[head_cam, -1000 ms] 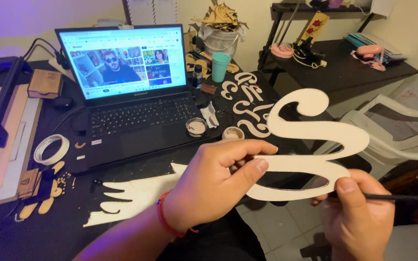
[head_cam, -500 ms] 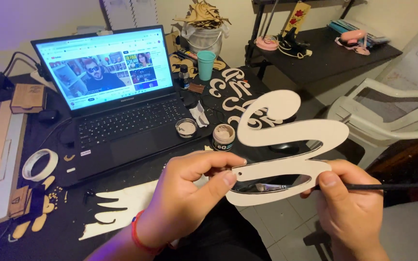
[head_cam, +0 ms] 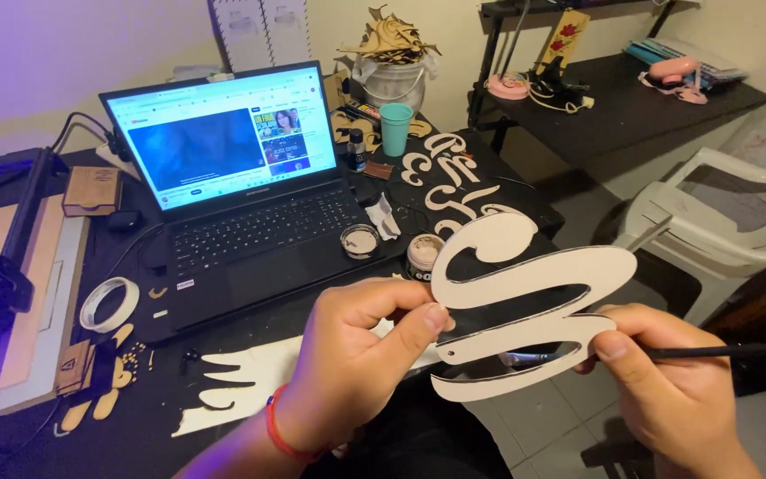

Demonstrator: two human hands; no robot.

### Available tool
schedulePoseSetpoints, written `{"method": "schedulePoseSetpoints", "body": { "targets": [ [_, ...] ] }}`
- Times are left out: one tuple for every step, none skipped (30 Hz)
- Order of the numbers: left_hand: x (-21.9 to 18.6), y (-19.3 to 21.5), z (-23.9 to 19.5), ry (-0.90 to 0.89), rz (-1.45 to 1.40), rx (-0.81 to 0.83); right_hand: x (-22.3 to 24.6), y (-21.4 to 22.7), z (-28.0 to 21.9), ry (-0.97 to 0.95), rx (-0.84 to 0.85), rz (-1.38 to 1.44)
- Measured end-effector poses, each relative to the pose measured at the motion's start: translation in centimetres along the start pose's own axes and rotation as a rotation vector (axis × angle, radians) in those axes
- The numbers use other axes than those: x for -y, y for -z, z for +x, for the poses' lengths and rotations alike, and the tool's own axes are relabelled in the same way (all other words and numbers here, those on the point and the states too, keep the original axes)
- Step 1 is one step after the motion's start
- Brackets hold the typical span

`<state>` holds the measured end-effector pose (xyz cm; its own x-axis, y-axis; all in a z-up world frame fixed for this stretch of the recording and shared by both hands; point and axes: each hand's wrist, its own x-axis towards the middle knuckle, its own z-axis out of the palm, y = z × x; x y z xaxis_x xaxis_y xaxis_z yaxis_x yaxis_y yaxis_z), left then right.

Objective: Painting laser-cut wooden letters and shapes using a paintbrush and acrylic paint at a desk.

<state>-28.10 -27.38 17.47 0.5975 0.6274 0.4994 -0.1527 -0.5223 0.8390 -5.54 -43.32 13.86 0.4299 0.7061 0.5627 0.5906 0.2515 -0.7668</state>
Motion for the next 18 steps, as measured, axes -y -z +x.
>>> {"method": "schedulePoseSetpoints", "body": {
  "targets": [
    [0.09, -0.06, 0.02, 0.001, 0.01, -0.009, -0.09, 0.11, -0.02, -0.005, 0.004, -0.023],
    [0.19, -0.13, 0.04, 0.002, 0.02, -0.018, -0.18, 0.22, -0.05, -0.01, 0.008, -0.046],
    [0.18, -0.14, 0.01, 0.002, 0.021, -0.014, -0.15, 0.24, -0.06, -0.011, 0.005, -0.045],
    [0.16, -0.15, -0.01, 0.02, 0.02, -0.013, -0.12, 0.26, -0.06, -0.002, 0.011, -0.052],
    [0.15, -0.18, 0.02, 0.036, 0.019, -0.011, -0.07, 0.31, -0.03, 0.008, 0.016, -0.061],
    [0.08, -0.21, 0.01, 0.035, 0.019, -0.007, -0.17, 0.42, -0.07, 0.006, 0.012, -0.061],
    [0.03, -0.25, 0.0, 0.036, 0.02, -0.007, -0.27, 0.52, -0.08, 0.013, 0.011, -0.094],
    [-0.03, -0.27, -0.02, 0.037, 0.021, -0.008, -0.36, 0.61, -0.11, 0.02, 0.011, -0.126],
    [0.03, -0.36, -0.03, 0.036, 0.021, -0.006, -0.28, 0.57, -0.14, 0.019, 0.009, -0.126],
    [0.1, -0.42, -0.05, 0.023, 0.016, -0.008, -0.18, 0.5, -0.17, 0.024, 0.001, -0.102],
    [0.16, -0.44, -0.07, 0.011, 0.012, -0.014, -0.1, 0.38, -0.09, 0.03, -0.004, -0.076],
    [0.07, -0.51, -0.04, 0.011, 0.013, -0.016, -0.19, 0.5, -0.15, 0.031, -0.002, -0.075],
    [0.0, -0.54, -0.01, 0.009, 0.025, -0.014, -0.31, 0.57, -0.13, 0.038, 0.001, -0.097],
    [-0.06, -0.54, 0.0, 0.008, 0.036, -0.012, -0.42, 0.6, -0.12, 0.045, 0.005, -0.119],
    [0.03, -0.57, -0.02, 0.007, 0.04, -0.019, -0.51, 0.63, -0.14, 0.049, 0.01, -0.115],
    [0.14, -0.58, -0.03, -0.016, 0.033, -0.015, -0.6, 0.64, -0.16, 0.047, 0.009, -0.136],
    [0.25, -0.62, -0.07, -0.036, 0.025, -0.01, -0.67, 0.69, -0.24, 0.041, 0.01, -0.157],
    [0.22, -0.56, -0.08, -0.033, 0.028, -0.016, -0.74, 0.62, -0.23, 0.043, 0.015, -0.154]
  ]
}}
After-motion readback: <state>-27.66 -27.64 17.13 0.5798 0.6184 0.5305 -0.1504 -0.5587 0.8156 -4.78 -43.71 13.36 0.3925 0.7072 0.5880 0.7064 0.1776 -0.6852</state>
